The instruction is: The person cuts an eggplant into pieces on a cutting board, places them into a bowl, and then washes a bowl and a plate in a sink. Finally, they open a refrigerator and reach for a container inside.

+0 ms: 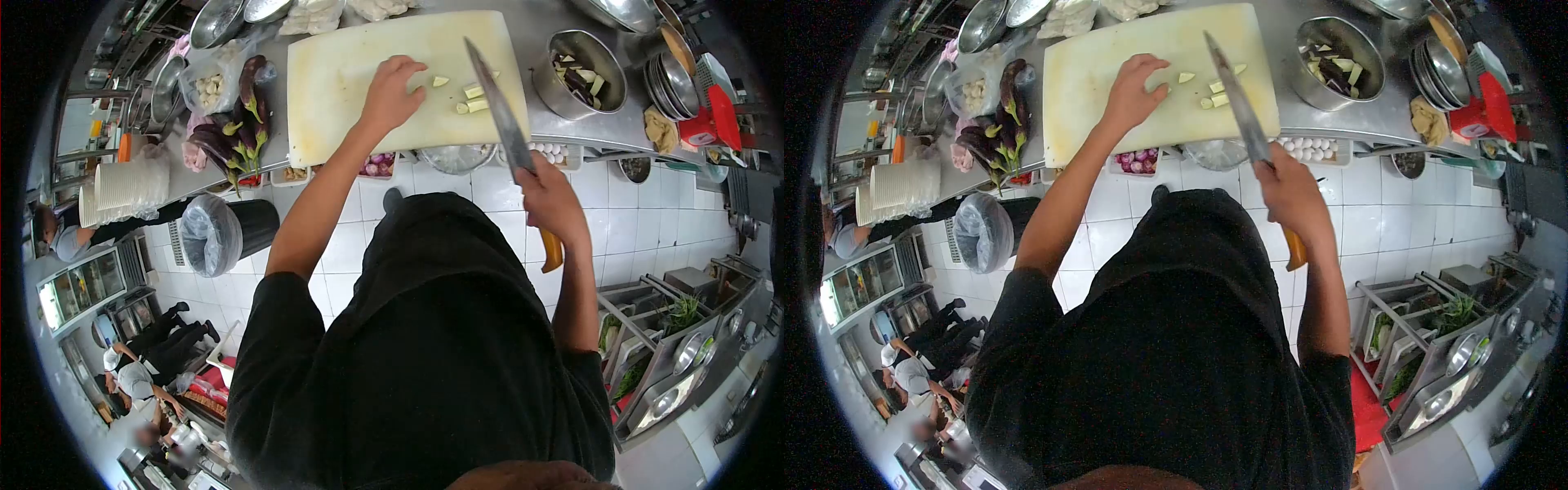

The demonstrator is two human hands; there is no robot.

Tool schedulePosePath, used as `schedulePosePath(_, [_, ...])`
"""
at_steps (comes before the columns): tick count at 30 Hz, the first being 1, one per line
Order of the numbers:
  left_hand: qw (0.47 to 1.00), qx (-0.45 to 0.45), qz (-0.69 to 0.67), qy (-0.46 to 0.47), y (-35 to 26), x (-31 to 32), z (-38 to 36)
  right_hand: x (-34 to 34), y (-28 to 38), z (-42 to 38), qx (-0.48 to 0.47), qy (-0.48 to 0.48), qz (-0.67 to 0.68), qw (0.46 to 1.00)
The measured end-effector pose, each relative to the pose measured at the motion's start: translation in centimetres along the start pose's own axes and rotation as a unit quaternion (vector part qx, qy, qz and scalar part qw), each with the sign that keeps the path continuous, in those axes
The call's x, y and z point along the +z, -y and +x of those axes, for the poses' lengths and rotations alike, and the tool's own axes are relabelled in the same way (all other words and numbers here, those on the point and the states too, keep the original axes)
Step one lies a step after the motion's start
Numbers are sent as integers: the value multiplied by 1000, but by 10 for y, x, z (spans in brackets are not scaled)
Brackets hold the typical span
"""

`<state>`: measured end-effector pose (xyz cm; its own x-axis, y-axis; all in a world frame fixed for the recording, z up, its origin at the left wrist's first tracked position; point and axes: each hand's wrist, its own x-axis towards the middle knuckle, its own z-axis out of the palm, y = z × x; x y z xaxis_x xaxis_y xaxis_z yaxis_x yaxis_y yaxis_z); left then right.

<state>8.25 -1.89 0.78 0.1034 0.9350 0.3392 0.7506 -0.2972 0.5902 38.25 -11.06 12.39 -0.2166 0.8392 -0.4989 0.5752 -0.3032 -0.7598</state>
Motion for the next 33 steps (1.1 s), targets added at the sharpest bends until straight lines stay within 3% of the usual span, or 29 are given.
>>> schedulePosePath(3, [990, 73, -13, 123, -15, 7, 22, -14, -14, -9, 33, -28, 42, 998])
schedulePosePath(9, [979, 32, 79, 187, -40, 23, 19, -22, -46, -29, 83, -58, 83, 991])
schedulePosePath(12, [984, 46, 61, 160, -15, 32, 28, -19, -69, -36, 87, -53, 125, 987])
schedulePosePath(19, [989, -26, 76, 126, 7, 34, 66, -16, -81, -38, 104, -26, 158, 982])
schedulePosePath(24, [991, -40, -78, 103, -24, 64, 93, -17, -84, -37, 95, -32, 156, 983])
schedulePosePath(27, [983, 73, -16, 166, -48, 86, 104, -13, -91, -36, 102, -40, 154, 982])
schedulePosePath(30, [978, 147, 45, 141, -48, 105, 111, -13, -88, -35, 105, -38, 149, 982])
schedulePosePath(33, [979, 78, 5, 187, -43, 95, 117, -11, -82, -31, 91, -27, 148, 984])
